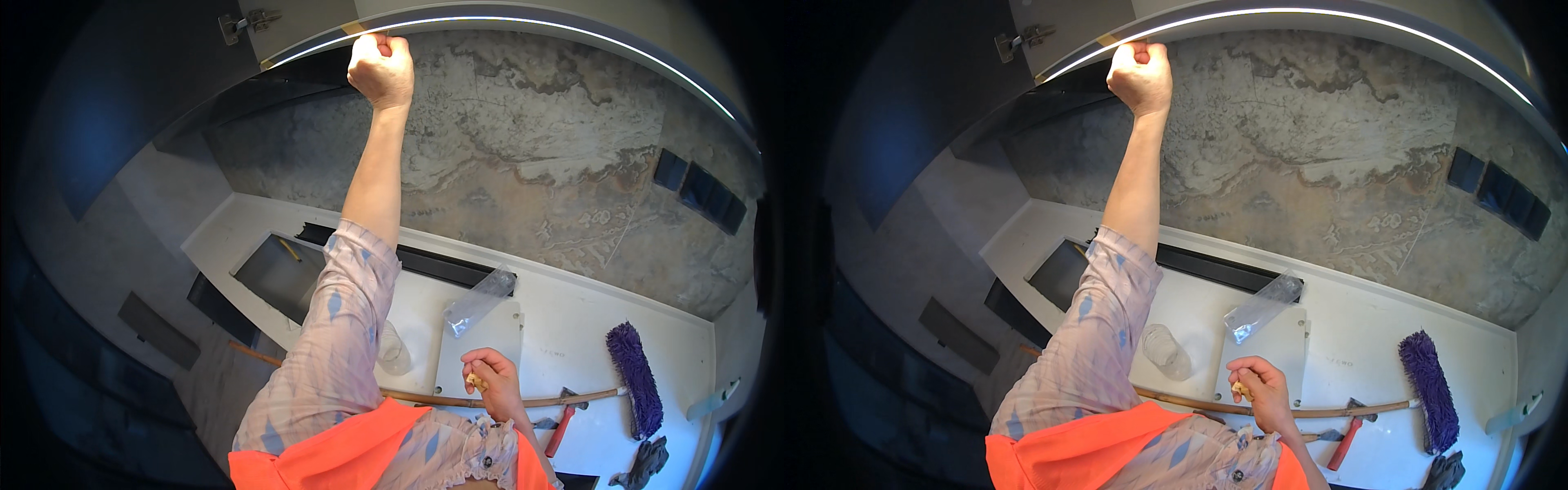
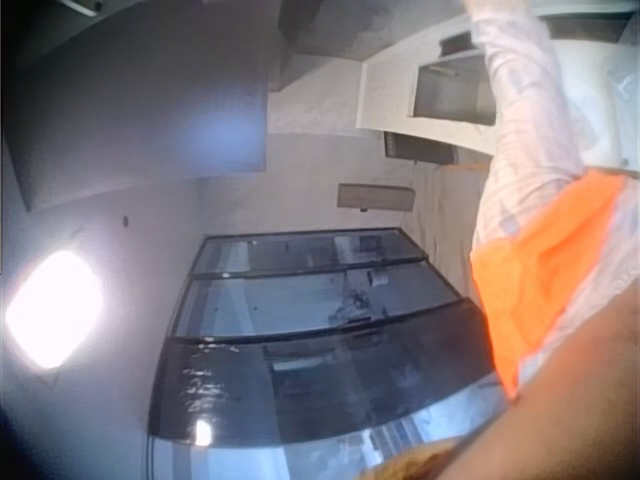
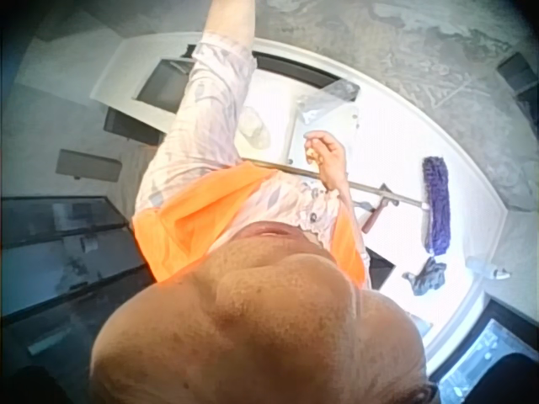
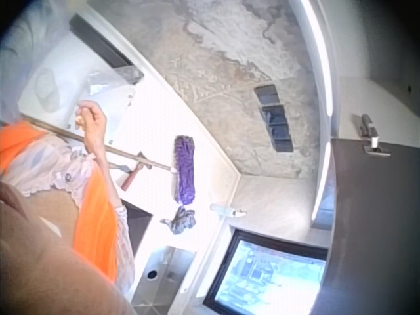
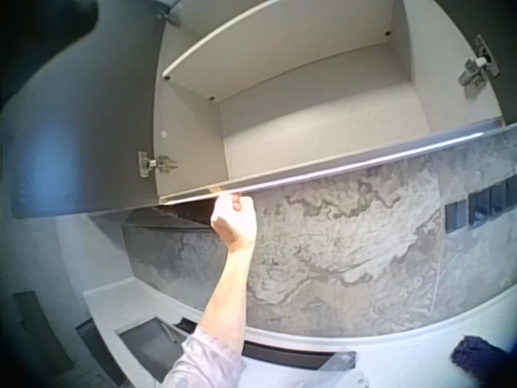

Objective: The person peels adhesive tape from a strip and applies it to a long light fixture under a kitchen cabinet, then presses the fixture against the cabinet to secure it.

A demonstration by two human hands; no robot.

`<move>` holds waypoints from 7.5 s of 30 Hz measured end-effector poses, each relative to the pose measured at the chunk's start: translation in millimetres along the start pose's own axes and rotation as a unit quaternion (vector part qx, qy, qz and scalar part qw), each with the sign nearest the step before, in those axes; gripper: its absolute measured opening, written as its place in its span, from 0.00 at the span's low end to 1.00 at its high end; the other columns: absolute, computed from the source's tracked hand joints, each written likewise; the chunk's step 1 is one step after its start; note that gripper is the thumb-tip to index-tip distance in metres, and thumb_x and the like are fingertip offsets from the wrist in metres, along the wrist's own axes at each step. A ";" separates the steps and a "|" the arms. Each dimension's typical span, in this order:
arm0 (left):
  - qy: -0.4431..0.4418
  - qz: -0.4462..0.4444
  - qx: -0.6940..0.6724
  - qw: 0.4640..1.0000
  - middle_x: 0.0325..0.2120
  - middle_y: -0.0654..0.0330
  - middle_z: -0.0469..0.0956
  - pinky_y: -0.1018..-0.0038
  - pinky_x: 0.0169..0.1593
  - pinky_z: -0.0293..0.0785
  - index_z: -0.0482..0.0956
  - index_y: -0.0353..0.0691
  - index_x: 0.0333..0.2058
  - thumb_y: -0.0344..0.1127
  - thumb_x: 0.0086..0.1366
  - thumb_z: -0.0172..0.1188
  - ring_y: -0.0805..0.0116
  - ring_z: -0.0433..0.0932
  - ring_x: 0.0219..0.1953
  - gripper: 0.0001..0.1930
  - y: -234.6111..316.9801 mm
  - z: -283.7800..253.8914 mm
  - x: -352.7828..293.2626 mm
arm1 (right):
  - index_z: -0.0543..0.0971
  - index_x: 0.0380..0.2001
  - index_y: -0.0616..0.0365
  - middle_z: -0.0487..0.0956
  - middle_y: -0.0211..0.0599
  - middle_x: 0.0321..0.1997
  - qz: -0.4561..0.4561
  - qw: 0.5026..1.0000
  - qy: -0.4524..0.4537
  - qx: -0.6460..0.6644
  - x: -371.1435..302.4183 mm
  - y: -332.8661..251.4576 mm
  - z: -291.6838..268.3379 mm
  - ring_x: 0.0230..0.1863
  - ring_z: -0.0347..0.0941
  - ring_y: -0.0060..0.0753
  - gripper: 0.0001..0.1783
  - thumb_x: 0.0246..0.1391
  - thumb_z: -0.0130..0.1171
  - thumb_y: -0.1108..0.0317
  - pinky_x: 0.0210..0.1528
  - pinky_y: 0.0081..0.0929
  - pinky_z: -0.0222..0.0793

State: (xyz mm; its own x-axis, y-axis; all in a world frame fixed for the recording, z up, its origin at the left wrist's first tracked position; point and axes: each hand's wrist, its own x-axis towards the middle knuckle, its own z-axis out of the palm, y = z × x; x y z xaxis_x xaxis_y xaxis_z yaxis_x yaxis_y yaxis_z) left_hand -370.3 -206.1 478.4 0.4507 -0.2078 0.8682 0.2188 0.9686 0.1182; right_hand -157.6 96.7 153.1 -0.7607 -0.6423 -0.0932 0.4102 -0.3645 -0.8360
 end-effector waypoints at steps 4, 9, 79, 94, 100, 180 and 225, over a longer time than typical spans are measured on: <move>-0.036 -0.013 -0.032 0.999 0.17 0.59 0.76 0.70 0.21 0.73 0.78 0.33 0.26 0.30 0.56 0.61 0.66 0.75 0.16 0.06 -10.5 -8.7 -5.9 | 0.78 0.40 0.66 0.76 0.35 0.30 0.002 1.000 -0.002 0.008 1.3 1.4 0.6 0.27 0.70 0.24 0.09 0.62 0.50 0.74 0.28 0.22 0.67; -0.193 -0.475 -0.411 0.754 0.29 0.52 0.75 0.67 0.20 0.76 0.73 0.27 0.42 0.40 0.71 0.43 0.65 0.73 0.19 0.19 6.4 -22.4 -9.8 | 0.78 0.39 0.65 0.77 0.35 0.29 0.006 1.000 -0.001 0.004 4.3 2.4 2.4 0.25 0.70 0.24 0.09 0.62 0.50 0.74 0.27 0.22 0.67; -0.300 -0.318 -0.339 0.833 0.20 0.55 0.74 0.66 0.28 0.80 0.73 0.33 0.25 0.36 0.66 0.47 0.62 0.76 0.20 0.13 14.6 12.3 170.4 | 0.76 0.45 0.67 0.80 0.41 0.39 -0.117 0.989 -0.092 -0.018 55.4 -25.6 43.6 0.38 0.75 0.28 0.14 0.58 0.47 0.82 0.45 0.26 0.72; -0.185 -0.197 -0.471 0.840 0.18 0.55 0.73 0.67 0.25 0.77 0.70 0.36 0.22 0.32 0.67 0.44 0.63 0.75 0.21 0.14 -17.7 53.7 284.9 | 0.75 0.44 0.66 0.78 0.41 0.39 -0.198 0.976 -0.091 -0.024 79.6 -64.9 58.7 0.37 0.73 0.29 0.13 0.56 0.48 0.81 0.45 0.30 0.72; -0.447 -0.174 -0.615 0.626 0.21 0.62 0.73 0.71 0.31 0.78 0.72 0.38 0.26 0.36 0.69 0.49 0.70 0.76 0.23 0.13 72.1 -52.1 210.6 | 0.72 0.51 0.65 0.77 0.42 0.48 -0.302 0.949 -0.087 0.006 93.3 -96.5 79.5 0.43 0.74 0.30 0.15 0.63 0.45 0.74 0.50 0.30 0.71; -0.470 0.216 0.179 0.837 0.30 0.63 0.80 0.76 0.40 0.74 0.85 0.44 0.41 0.29 0.59 0.62 0.70 0.80 0.33 0.11 -96.7 -145.0 181.8 | 0.77 0.43 0.63 0.81 0.48 0.43 -0.124 0.889 -0.372 0.238 427.9 -207.3 356.2 0.27 0.79 0.25 0.13 0.58 0.61 0.67 0.22 0.20 0.80; -0.498 0.191 0.166 0.829 0.32 0.62 0.80 0.76 0.41 0.73 0.84 0.40 0.40 0.26 0.57 0.57 0.70 0.79 0.32 0.12 -96.6 -141.4 191.2 | 0.76 0.41 0.69 0.80 0.45 0.38 -0.102 0.895 -0.380 0.209 422.3 -224.4 344.4 0.26 0.77 0.22 0.11 0.56 0.59 0.75 0.19 0.16 0.77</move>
State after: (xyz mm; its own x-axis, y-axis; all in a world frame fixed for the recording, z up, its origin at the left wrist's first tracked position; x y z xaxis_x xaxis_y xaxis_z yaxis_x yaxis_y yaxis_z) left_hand -182.9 -358.8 564.8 -0.5422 0.1792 0.8209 -0.1004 0.9562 -0.2750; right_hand -397.7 -325.0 487.5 -0.3444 -0.7487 0.5664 0.5742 -0.6453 -0.5038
